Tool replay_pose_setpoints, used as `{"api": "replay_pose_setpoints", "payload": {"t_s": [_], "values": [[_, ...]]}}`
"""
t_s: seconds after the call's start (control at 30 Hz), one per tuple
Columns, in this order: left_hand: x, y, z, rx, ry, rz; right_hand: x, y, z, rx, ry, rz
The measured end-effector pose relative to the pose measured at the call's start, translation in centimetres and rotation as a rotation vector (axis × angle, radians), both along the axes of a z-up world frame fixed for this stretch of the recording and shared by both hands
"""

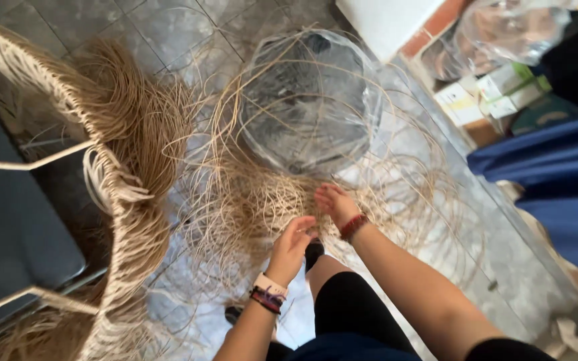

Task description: Weaving natural fiber strands onto a metal lampshade frame

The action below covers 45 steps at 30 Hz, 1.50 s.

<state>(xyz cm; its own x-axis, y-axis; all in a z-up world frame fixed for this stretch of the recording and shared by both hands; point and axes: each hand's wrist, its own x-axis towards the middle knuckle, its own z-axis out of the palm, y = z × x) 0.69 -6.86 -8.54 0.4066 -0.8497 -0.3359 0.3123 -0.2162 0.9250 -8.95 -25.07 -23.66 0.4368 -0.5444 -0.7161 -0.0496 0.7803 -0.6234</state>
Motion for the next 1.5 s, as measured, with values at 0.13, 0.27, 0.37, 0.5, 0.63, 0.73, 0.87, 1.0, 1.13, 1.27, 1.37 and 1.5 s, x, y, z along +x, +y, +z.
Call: {"api": "replay_pose_setpoints", "payload": {"t_s": [0.13, 0.27, 0.37, 0.5, 0.63, 0.73, 0.87, 1.0, 1.13, 1.27, 1.37, 1.5], "values": [[0.8, -1.3, -6.9, 0.042, 0.128, 0.185, 4.7, -5.7, -13.9, 0.074, 0.159, 0.021], [1.7, -1.5, -8.1, 0.21, 0.197, 0.254, 11.1, -8.2, -17.7, 0.106, 0.354, 0.008], [1.1, -0.8, -11.7, 0.261, 0.341, 0.322, 13.9, -9.5, -21.6, 0.109, 0.192, -0.14], [-0.5, -1.8, -14.1, 0.241, 0.662, 0.456, 13.6, -9.5, -19.1, 0.112, 0.117, -0.228], [-1.0, -5.5, -8.9, 0.302, 1.053, 0.277, 4.8, -7.9, -1.2, -0.552, 0.068, 0.275], [-2.2, -8.1, -6.0, 0.149, 1.164, 0.255, -3.0, -3.8, 9.1, -1.296, 0.25, 0.778], [-0.6, -12.2, 6.7, 0.017, 0.997, 0.296, -10.3, 0.5, 19.0, -0.002, -0.079, 0.209], [-2.5, -12.3, 11.3, -0.056, 0.871, 0.393, -14.9, 1.7, 22.9, -0.013, -0.112, 0.324], [-6.6, -8.0, 12.6, 0.08, -0.152, -0.341, -11.7, -1.4, 24.5, 0.062, -0.205, 0.262], [-7.7, -1.6, 9.9, 0.215, -0.561, -0.879, -5.7, -5.0, 31.6, 0.13, -0.298, 0.251], [-5.2, -1.8, 17.2, 0.106, 0.027, -0.196, -7.2, -3.4, 33.4, -0.235, -0.287, 0.259], [-2.8, -5.0, 16.1, -0.122, 0.545, 0.097, -14.9, -0.7, 31.2, -0.755, -0.283, 0.848]]}}
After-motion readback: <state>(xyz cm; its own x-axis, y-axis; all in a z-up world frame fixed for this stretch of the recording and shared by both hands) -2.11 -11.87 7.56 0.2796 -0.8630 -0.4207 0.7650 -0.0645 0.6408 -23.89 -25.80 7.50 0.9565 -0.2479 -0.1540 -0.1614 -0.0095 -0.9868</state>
